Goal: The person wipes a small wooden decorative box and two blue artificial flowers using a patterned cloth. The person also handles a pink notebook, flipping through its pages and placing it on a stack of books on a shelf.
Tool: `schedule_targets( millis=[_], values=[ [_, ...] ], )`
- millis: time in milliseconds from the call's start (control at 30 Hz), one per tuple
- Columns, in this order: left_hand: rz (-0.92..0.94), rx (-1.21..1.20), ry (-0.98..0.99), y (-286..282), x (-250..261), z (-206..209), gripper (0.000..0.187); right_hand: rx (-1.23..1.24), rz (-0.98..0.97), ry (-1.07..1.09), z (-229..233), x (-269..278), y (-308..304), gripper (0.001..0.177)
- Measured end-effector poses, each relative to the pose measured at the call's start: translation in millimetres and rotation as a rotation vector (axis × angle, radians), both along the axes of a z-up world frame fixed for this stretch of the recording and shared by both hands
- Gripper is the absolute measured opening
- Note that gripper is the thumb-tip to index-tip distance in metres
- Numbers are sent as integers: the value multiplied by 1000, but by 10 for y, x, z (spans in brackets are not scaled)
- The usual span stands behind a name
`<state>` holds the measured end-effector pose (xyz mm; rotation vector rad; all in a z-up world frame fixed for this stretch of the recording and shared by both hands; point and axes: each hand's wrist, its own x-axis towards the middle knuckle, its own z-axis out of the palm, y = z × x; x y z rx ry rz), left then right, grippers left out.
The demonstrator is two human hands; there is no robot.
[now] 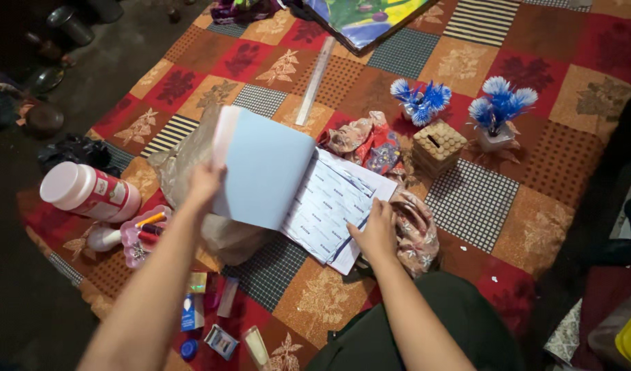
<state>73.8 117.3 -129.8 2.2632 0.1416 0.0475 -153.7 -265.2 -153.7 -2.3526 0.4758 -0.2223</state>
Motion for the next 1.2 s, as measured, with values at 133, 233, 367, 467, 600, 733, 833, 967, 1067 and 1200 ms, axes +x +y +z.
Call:
schedule_targets(
  millis=[133, 233, 367, 467, 600, 733, 833, 967, 1067, 1200],
  values=[
    [155, 342, 82, 174, 342, 558, 35, -17, -22, 16, -184, 49, -10, 91],
    [226, 641, 61, 196, 361, 877, 40, 116, -71, 4, -272, 102, -23, 89],
    [-7, 879, -275, 44, 130, 807, 41, 225, -140, 60, -229, 126, -22, 85],
    [-700, 850, -506, -432, -656, 333, 52, 50, -166, 87, -123, 126, 26, 84],
    [-1107, 914, -406, -598, -1257, 119, 60, -82, -179, 86, -72, 127, 94, 77],
    [-759, 987, -282, -320, -1144, -1, 64, -53, -182, 72, -206, 127, 77, 64],
    [-360, 795, -221, -150, -1147, -121, 71, 18, -190, -6, -354, 172, -8, 42],
    [-207, 712, -222, -55, -1139, -340, 75, 84, -223, -73, -474, 179, -72, 28],
    [-158, 697, -253, -21, -1149, -497, 78, 114, -284, -38, -439, 195, -74, 28],
    [-146, 682, -260, 31, -1169, -601, 80, 95, -329, -85, -392, 268, -88, 29]
  ],
)
